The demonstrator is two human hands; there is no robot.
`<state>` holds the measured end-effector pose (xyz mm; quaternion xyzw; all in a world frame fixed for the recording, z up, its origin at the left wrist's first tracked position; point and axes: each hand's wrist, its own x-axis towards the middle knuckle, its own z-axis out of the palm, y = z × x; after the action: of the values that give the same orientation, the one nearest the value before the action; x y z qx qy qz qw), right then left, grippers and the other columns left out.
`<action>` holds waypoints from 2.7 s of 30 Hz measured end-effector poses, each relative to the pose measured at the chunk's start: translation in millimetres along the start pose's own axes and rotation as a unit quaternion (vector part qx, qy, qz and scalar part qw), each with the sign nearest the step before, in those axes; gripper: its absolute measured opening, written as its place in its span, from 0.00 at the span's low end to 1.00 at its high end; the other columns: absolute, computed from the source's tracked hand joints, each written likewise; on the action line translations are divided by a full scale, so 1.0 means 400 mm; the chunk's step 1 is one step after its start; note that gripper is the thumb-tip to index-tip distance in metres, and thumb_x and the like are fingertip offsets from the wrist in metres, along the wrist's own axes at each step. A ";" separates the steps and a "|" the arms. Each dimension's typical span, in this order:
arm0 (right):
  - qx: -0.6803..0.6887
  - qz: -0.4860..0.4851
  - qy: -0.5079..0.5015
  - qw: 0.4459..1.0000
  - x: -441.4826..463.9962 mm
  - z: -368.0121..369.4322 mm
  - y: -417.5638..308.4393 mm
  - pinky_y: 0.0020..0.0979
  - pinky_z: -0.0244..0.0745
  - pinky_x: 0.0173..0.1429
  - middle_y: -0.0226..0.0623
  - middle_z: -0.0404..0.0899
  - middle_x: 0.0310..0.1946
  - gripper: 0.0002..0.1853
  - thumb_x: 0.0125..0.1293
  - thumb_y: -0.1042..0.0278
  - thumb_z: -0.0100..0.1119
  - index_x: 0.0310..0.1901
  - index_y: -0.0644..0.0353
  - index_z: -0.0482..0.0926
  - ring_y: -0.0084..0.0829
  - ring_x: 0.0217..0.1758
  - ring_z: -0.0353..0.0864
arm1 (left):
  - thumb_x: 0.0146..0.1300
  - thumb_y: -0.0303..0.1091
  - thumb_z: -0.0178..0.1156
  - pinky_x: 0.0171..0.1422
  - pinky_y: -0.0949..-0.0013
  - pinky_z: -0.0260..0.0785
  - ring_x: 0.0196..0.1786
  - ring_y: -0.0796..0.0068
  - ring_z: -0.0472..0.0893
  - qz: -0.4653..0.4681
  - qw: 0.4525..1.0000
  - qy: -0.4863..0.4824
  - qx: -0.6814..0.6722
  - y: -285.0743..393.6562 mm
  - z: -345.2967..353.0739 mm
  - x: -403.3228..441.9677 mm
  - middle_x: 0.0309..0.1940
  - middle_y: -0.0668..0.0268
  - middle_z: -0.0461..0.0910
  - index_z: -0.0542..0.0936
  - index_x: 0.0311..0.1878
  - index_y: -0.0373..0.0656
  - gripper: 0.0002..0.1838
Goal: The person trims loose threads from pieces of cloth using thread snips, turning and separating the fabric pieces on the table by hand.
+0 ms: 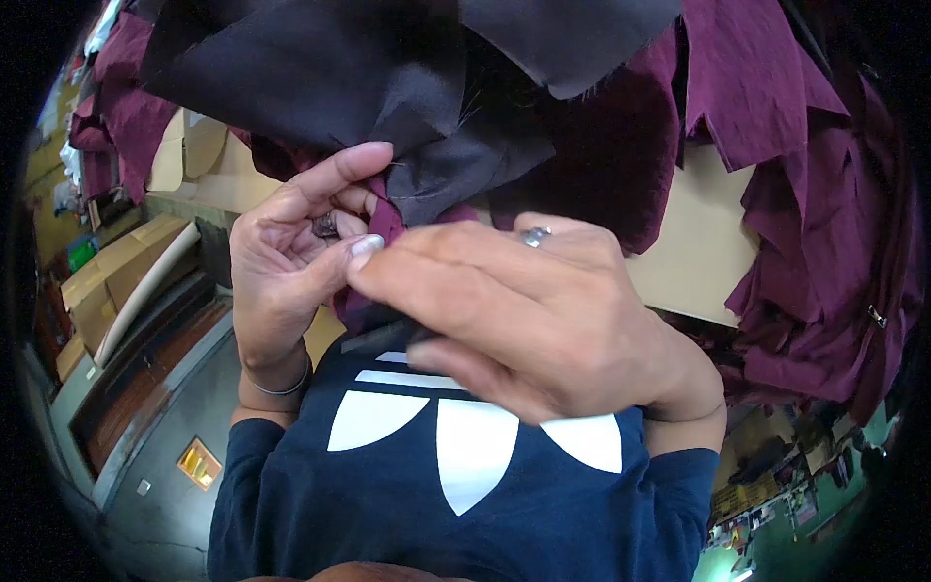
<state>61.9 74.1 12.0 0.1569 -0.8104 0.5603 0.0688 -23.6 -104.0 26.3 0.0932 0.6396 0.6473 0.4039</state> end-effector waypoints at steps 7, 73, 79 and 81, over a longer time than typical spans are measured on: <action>-0.136 0.035 0.029 0.990 -0.003 0.005 0.007 0.26 0.65 0.28 0.41 0.80 0.36 0.15 0.52 0.69 0.60 0.43 0.63 0.77 0.33 0.35 0.81 | 0.52 0.14 0.54 0.38 0.87 0.63 0.32 0.90 0.69 0.031 0.999 -0.011 0.031 -0.007 -0.007 -0.004 0.38 0.65 0.71 0.69 0.55 0.28 0.23; -0.358 0.007 0.077 0.930 -0.037 0.052 0.010 0.25 0.65 0.22 0.45 0.79 0.32 0.18 0.46 0.77 0.63 0.43 0.69 0.77 0.32 0.28 0.80 | 0.49 0.14 0.59 0.38 0.87 0.69 0.31 0.86 0.74 0.074 0.995 0.001 0.062 -0.039 0.024 -0.012 0.40 0.56 0.76 0.71 0.53 0.28 0.23; -0.355 0.015 0.094 0.930 -0.042 0.055 0.014 0.25 0.69 0.25 0.46 0.80 0.32 0.19 0.46 0.77 0.63 0.43 0.70 0.76 0.35 0.29 0.81 | 0.49 0.14 0.59 0.37 0.86 0.69 0.31 0.86 0.75 0.083 0.995 0.002 0.061 -0.044 0.025 -0.009 0.40 0.56 0.76 0.71 0.52 0.28 0.24; -0.373 0.018 0.085 0.924 -0.043 0.055 0.009 0.25 0.70 0.26 0.46 0.80 0.33 0.19 0.47 0.76 0.63 0.44 0.70 0.76 0.36 0.30 0.82 | 0.49 0.14 0.59 0.37 0.86 0.69 0.31 0.86 0.75 0.088 0.994 -0.001 0.061 -0.044 0.024 -0.009 0.40 0.56 0.76 0.71 0.53 0.28 0.24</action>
<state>78.3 57.9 -4.1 0.0568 -0.9546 0.2294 0.1814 -8.2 -101.7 13.3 0.1745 0.6667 0.6400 0.3399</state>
